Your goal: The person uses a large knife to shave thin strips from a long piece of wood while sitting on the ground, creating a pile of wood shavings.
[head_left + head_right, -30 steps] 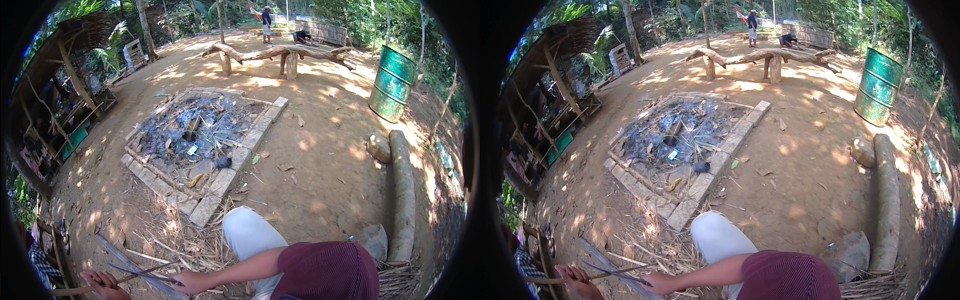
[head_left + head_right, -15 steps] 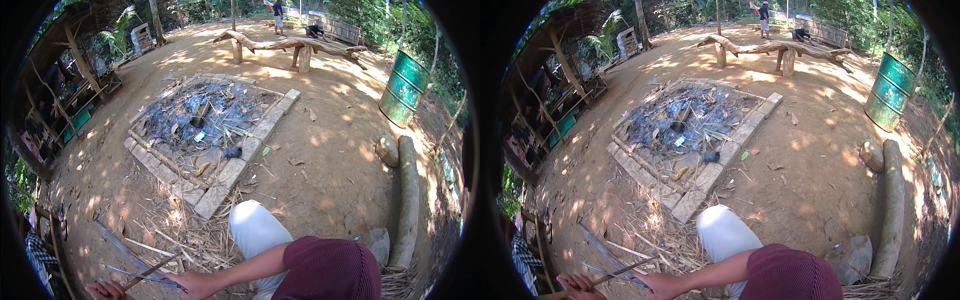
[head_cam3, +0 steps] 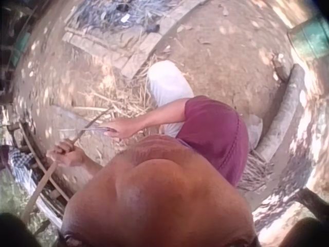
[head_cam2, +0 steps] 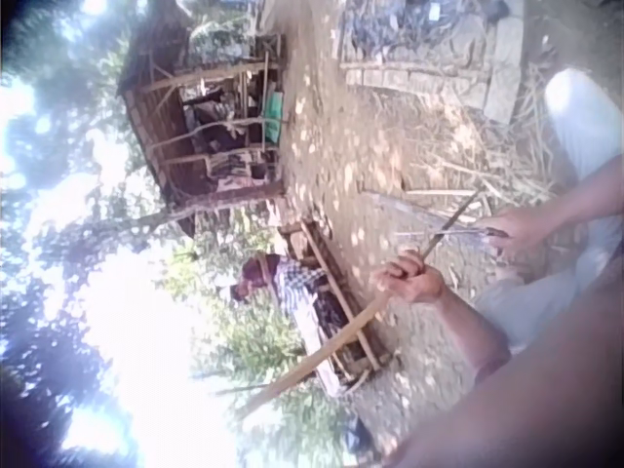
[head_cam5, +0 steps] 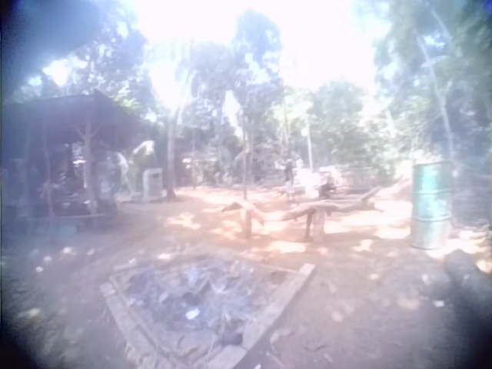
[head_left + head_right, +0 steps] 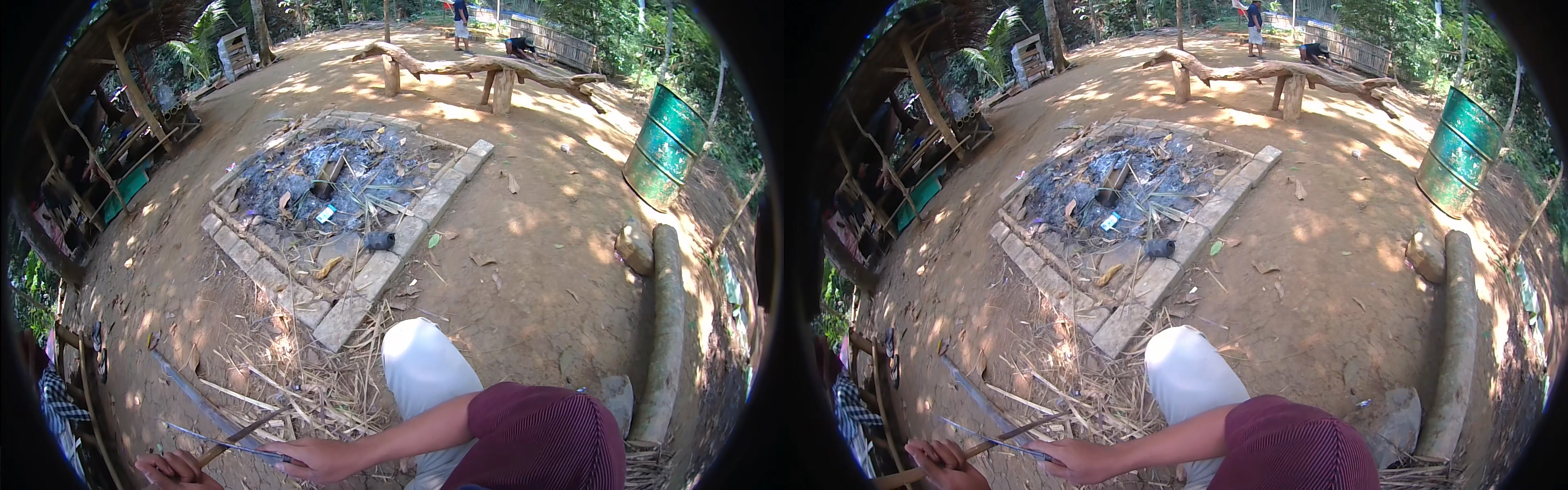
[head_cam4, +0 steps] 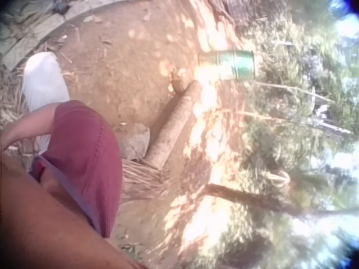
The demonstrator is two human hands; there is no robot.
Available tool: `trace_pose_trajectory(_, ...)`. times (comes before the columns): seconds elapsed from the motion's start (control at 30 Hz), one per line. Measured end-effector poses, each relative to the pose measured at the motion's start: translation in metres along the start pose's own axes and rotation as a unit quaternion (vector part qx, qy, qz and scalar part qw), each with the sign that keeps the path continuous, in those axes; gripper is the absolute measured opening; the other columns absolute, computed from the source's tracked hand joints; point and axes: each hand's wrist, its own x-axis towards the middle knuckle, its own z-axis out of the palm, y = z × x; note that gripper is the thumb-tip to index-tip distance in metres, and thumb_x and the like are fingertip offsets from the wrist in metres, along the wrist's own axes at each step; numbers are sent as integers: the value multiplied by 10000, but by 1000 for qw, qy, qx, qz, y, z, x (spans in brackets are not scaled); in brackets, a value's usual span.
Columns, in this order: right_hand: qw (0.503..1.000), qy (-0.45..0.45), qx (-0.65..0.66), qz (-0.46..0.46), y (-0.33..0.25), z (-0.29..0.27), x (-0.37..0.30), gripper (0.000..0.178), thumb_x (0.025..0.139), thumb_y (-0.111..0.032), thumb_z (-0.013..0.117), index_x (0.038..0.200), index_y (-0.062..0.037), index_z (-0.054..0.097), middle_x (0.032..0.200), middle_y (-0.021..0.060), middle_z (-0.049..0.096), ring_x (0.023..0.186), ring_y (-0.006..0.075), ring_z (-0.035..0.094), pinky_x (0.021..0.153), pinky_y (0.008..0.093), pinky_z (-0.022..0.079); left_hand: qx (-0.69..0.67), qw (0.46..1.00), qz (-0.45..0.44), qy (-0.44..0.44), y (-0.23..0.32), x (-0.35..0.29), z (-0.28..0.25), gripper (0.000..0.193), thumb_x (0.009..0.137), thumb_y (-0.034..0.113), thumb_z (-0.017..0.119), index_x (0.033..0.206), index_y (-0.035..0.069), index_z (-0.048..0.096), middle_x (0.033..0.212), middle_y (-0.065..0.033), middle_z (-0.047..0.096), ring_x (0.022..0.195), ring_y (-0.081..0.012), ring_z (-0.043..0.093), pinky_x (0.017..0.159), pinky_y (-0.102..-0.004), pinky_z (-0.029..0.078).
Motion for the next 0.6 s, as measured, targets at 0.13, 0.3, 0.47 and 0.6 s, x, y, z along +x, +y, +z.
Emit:
trace_pose_trajectory(0.13,998,37,41,5,-16,-5,4,328,1030,-283,493,1216,-16,535,773,196,615,691,373,631,675,498,486,-11,999,-6,31,-6,0,-9,390,1049,381,493,779,162,316,595,55,178,457,-53,154,424,-240,173)
trace_pose_trajectory(0.3,998,-15,-23,65,-7,-21,7,379,1024,-247,525,1325,-17,525,923,215,671,753,346,675,685,440,532,-79,992,27,-99,-30,8,-19,375,1106,376,340,811,143,327,565,68,157,445,-44,101,417,-249,130)
trace_pose_trajectory(0.47,994,7,-49,97,-28,-16,7,274,1008,-194,544,1186,9,591,774,199,666,674,357,674,574,459,501,-68,983,54,-162,-18,7,-19,397,1096,395,352,831,99,371,656,36,270,412,-44,185,393,-248,180)
trace_pose_trajectory(0.6,963,-46,-55,259,14,-18,4,266,1021,-185,527,1175,23,588,594,103,579,484,240,572,488,405,425,-37,988,47,-144,-8,-1,-29,405,1099,424,311,829,125,349,559,55,205,422,-55,126,401,-257,149)
